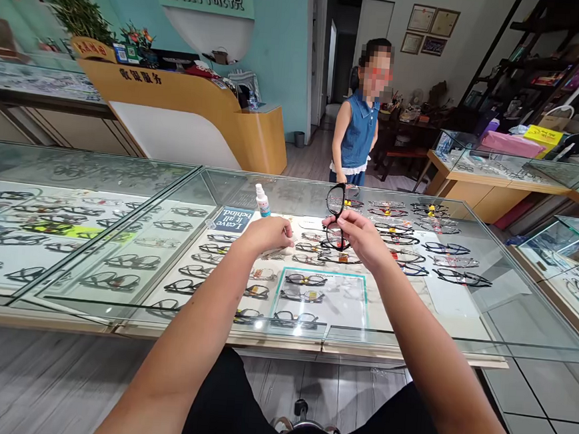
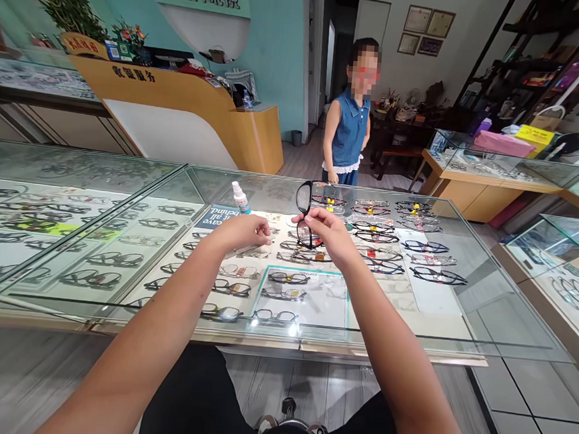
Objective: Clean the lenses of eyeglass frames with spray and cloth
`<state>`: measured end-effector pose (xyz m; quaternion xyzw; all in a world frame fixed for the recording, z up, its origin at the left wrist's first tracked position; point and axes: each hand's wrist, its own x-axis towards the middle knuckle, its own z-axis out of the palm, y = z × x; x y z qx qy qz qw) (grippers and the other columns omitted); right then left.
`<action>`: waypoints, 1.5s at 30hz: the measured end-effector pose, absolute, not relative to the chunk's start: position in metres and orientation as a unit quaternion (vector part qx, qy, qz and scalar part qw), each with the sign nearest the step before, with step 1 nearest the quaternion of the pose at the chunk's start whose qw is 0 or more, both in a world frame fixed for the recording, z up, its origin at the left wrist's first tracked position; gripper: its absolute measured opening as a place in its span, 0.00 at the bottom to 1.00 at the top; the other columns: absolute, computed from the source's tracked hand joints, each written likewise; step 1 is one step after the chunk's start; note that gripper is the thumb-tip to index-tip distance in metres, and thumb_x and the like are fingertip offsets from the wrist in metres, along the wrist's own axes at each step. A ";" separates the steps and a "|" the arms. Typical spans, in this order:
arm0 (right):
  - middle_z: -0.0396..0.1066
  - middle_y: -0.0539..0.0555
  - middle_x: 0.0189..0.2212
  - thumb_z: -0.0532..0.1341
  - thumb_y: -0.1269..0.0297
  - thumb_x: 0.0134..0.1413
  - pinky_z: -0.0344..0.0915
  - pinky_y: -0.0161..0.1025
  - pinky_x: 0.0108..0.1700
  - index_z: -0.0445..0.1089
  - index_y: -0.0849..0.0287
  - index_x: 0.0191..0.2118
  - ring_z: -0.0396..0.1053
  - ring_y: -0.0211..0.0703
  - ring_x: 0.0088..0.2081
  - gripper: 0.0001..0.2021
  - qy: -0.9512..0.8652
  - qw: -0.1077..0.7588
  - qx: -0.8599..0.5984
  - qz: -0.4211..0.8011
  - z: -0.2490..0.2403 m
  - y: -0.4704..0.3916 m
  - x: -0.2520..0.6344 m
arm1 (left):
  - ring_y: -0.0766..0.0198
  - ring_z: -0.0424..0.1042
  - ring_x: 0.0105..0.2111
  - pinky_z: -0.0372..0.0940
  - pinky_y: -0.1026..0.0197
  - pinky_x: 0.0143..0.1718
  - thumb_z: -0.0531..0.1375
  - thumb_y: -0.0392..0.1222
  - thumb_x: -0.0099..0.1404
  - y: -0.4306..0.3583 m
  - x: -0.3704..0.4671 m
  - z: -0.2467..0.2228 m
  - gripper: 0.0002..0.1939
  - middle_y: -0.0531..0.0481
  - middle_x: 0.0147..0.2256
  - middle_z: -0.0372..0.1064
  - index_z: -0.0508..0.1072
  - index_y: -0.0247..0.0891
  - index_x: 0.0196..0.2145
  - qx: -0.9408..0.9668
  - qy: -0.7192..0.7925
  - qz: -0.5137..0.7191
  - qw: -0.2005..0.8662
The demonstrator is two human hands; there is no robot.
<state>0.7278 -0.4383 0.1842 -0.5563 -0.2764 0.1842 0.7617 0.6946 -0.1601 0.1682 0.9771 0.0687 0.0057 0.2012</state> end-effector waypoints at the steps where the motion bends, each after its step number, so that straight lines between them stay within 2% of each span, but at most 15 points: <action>1: 0.84 0.53 0.43 0.78 0.40 0.53 0.68 0.45 0.57 0.74 0.51 0.36 0.77 0.49 0.49 0.22 -0.278 0.761 -0.557 0.185 0.184 -0.438 0.728 | 0.51 0.78 0.32 0.64 0.55 0.36 0.77 0.43 0.51 -0.161 0.694 0.169 0.10 0.50 0.31 0.81 0.79 0.48 0.26 0.977 0.071 0.004 0.201; 5: 0.84 0.51 0.42 0.78 0.41 0.54 0.66 0.45 0.56 0.74 0.51 0.36 0.77 0.49 0.48 0.22 -0.280 0.761 -0.557 0.182 0.186 -0.439 0.727 | 0.50 0.75 0.32 0.62 0.53 0.38 0.72 0.34 0.54 -0.169 0.690 0.175 0.10 0.48 0.29 0.79 0.77 0.46 0.23 0.977 0.080 0.013 0.196; 7: 0.84 0.51 0.41 0.79 0.41 0.53 0.65 0.44 0.54 0.73 0.51 0.35 0.76 0.48 0.47 0.22 -0.275 0.764 -0.555 0.181 0.187 -0.439 0.726 | 0.50 0.73 0.31 0.61 0.53 0.38 0.70 0.33 0.57 -0.172 0.688 0.180 0.11 0.48 0.29 0.77 0.74 0.45 0.23 0.976 0.083 0.023 0.201; 10: 0.84 0.53 0.42 0.79 0.40 0.51 0.65 0.43 0.47 0.72 0.52 0.35 0.75 0.49 0.47 0.24 -0.267 0.767 -0.555 0.182 0.190 -0.439 0.724 | 0.51 0.72 0.32 0.59 0.53 0.36 0.64 0.38 0.68 -0.176 0.687 0.189 0.09 0.48 0.32 0.77 0.72 0.45 0.30 0.968 0.089 0.057 0.228; 12: 0.84 0.54 0.43 0.79 0.40 0.50 0.65 0.43 0.44 0.71 0.52 0.35 0.75 0.50 0.47 0.24 -0.262 0.767 -0.557 0.181 0.191 -0.439 0.723 | 0.52 0.71 0.32 0.59 0.53 0.35 0.59 0.40 0.73 -0.178 0.688 0.194 0.08 0.48 0.31 0.74 0.70 0.45 0.33 0.948 0.105 0.102 0.282; 17: 0.84 0.54 0.41 0.80 0.41 0.48 0.67 0.44 0.47 0.71 0.51 0.34 0.76 0.51 0.48 0.25 -0.256 0.775 -0.549 0.178 0.193 -0.438 0.721 | 0.58 0.62 0.25 0.56 0.57 0.32 0.59 0.43 0.74 -0.180 0.691 0.201 0.04 0.56 0.24 0.64 0.69 0.44 0.38 0.849 0.140 0.183 0.476; 20: 0.85 0.54 0.42 0.81 0.42 0.48 0.68 0.45 0.49 0.72 0.51 0.34 0.76 0.49 0.46 0.24 -0.252 0.784 -0.538 0.179 0.193 -0.437 0.720 | 0.60 0.59 0.23 0.54 0.57 0.32 0.60 0.49 0.74 -0.181 0.690 0.200 0.07 0.57 0.22 0.61 0.70 0.44 0.42 0.827 0.124 0.243 0.491; 23: 0.86 0.53 0.42 0.82 0.43 0.47 0.68 0.46 0.52 0.73 0.51 0.33 0.76 0.50 0.47 0.23 -0.242 0.792 -0.532 0.176 0.193 -0.437 0.719 | 0.60 0.61 0.25 0.56 0.57 0.32 0.61 0.54 0.73 -0.185 0.687 0.200 0.12 0.55 0.23 0.64 0.72 0.43 0.43 0.810 0.083 0.287 0.505; 27: 0.86 0.53 0.44 0.83 0.45 0.44 0.67 0.46 0.61 0.77 0.50 0.33 0.77 0.53 0.58 0.21 -0.222 0.811 -0.519 0.153 0.193 -0.436 0.717 | 0.60 0.63 0.27 0.58 0.58 0.31 0.63 0.60 0.70 -0.197 0.682 0.206 0.18 0.51 0.29 0.68 0.72 0.42 0.40 0.758 0.041 0.241 0.605; 30: 0.85 0.54 0.51 0.84 0.46 0.43 0.66 0.47 0.65 0.78 0.50 0.33 0.73 0.55 0.64 0.21 -0.208 0.820 -0.515 0.142 0.193 -0.436 0.717 | 0.62 0.61 0.27 0.56 0.59 0.29 0.65 0.62 0.68 -0.208 0.678 0.209 0.20 0.52 0.29 0.63 0.67 0.43 0.35 0.739 0.015 0.185 0.647; 34: 0.83 0.55 0.57 0.83 0.46 0.43 0.66 0.49 0.68 0.78 0.51 0.32 0.72 0.57 0.66 0.21 -0.205 0.822 -0.514 0.135 0.195 -0.436 0.716 | 0.63 0.58 0.28 0.56 0.60 0.29 0.65 0.65 0.68 -0.220 0.673 0.207 0.24 0.53 0.29 0.57 0.64 0.43 0.34 0.739 -0.029 0.105 0.665; 38: 0.84 0.54 0.52 0.82 0.45 0.44 0.65 0.49 0.68 0.76 0.51 0.32 0.74 0.57 0.63 0.21 -0.215 0.816 -0.520 0.134 0.194 -0.435 0.716 | 0.63 0.57 0.28 0.55 0.60 0.30 0.67 0.71 0.67 -0.226 0.670 0.204 0.28 0.54 0.29 0.56 0.66 0.43 0.36 0.737 -0.076 0.065 0.669; 42: 0.83 0.52 0.43 0.83 0.44 0.42 0.68 0.48 0.62 0.77 0.50 0.33 0.75 0.53 0.52 0.22 -0.199 0.814 -0.533 0.118 0.190 -0.434 0.718 | 0.63 0.56 0.27 0.53 0.60 0.30 0.66 0.74 0.67 -0.227 0.667 0.204 0.30 0.55 0.28 0.56 0.68 0.44 0.37 0.738 -0.107 0.063 0.663; 45: 0.82 0.51 0.40 0.83 0.44 0.42 0.68 0.47 0.59 0.78 0.50 0.34 0.74 0.51 0.48 0.22 -0.192 0.816 -0.536 0.099 0.187 -0.433 0.720 | 0.63 0.57 0.28 0.55 0.60 0.30 0.66 0.73 0.68 -0.230 0.665 0.206 0.29 0.55 0.29 0.58 0.69 0.43 0.37 0.741 -0.131 0.068 0.656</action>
